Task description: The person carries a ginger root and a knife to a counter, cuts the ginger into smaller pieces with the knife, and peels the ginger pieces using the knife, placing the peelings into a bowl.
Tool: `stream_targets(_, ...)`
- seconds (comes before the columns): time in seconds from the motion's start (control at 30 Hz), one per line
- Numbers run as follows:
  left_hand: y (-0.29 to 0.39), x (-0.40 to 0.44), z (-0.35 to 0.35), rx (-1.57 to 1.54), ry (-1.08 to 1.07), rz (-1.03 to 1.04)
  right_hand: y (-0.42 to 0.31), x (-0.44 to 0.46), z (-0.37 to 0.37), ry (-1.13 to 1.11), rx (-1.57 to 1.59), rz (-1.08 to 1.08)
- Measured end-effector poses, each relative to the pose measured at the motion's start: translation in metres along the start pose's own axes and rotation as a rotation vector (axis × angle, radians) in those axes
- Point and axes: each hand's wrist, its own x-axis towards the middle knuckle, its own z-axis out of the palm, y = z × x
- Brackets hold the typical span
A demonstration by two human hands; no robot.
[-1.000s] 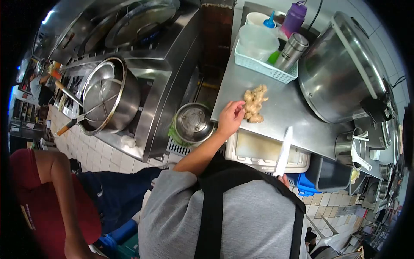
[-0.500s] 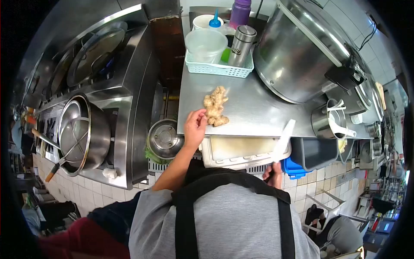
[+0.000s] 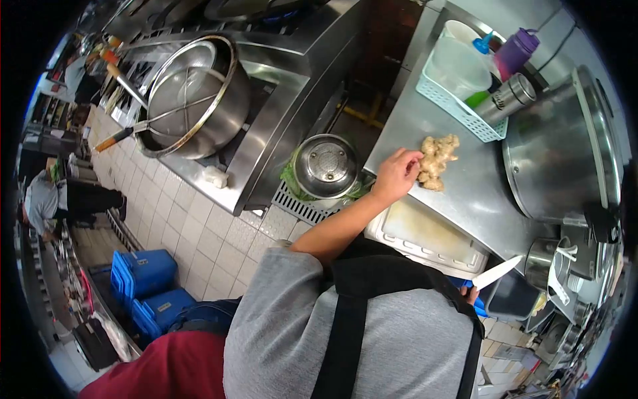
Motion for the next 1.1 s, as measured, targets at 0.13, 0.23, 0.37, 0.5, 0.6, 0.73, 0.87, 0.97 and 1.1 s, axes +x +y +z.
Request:
stream_targets(0.13,-0.003,-0.001,0.000,0.012,-0.002,0.007,0.044,0.040,0.012,0.613,-0.512,0.175)
stream_targets(0.23,-0.001,0.000,-0.001,0.045,0.012,-0.006,0.067,0.015,0.005,-0.124,-0.355,0.044)
stream_targets(0.37,-0.004,0.001,0.000,0.075,-0.059,-0.009,0.005,-0.028,0.134,0.174,-0.110,-0.126)
stream_targets(0.5,-0.023,-0.003,0.008,-0.081,-0.072,-0.034,0.021,-0.031,0.111,0.173,-0.251,-0.277)
stream_targets(0.6,-0.021,0.000,0.007,-0.120,-0.125,-0.082,0.041,-0.042,0.159,-0.084,-0.451,0.004)
stream_targets(0.73,-0.031,0.005,-0.001,-0.156,-0.201,-0.129,0.030,-0.032,0.161,-0.008,-0.108,-0.040)
stream_targets(0.87,-0.019,0.008,-0.004,-0.128,-0.258,-0.218,0.007,-0.028,0.115,0.292,-0.019,-0.202)
stream_targets(0.97,-0.013,0.007,-0.003,-0.132,-0.263,-0.211,0.001,-0.044,0.064,0.703,-1.184,-0.808)
stream_targets(1.1,-0.020,0.009,-0.003,-0.127,-0.263,-0.218,-0.027,-0.076,0.068,1.040,-1.539,-0.586)
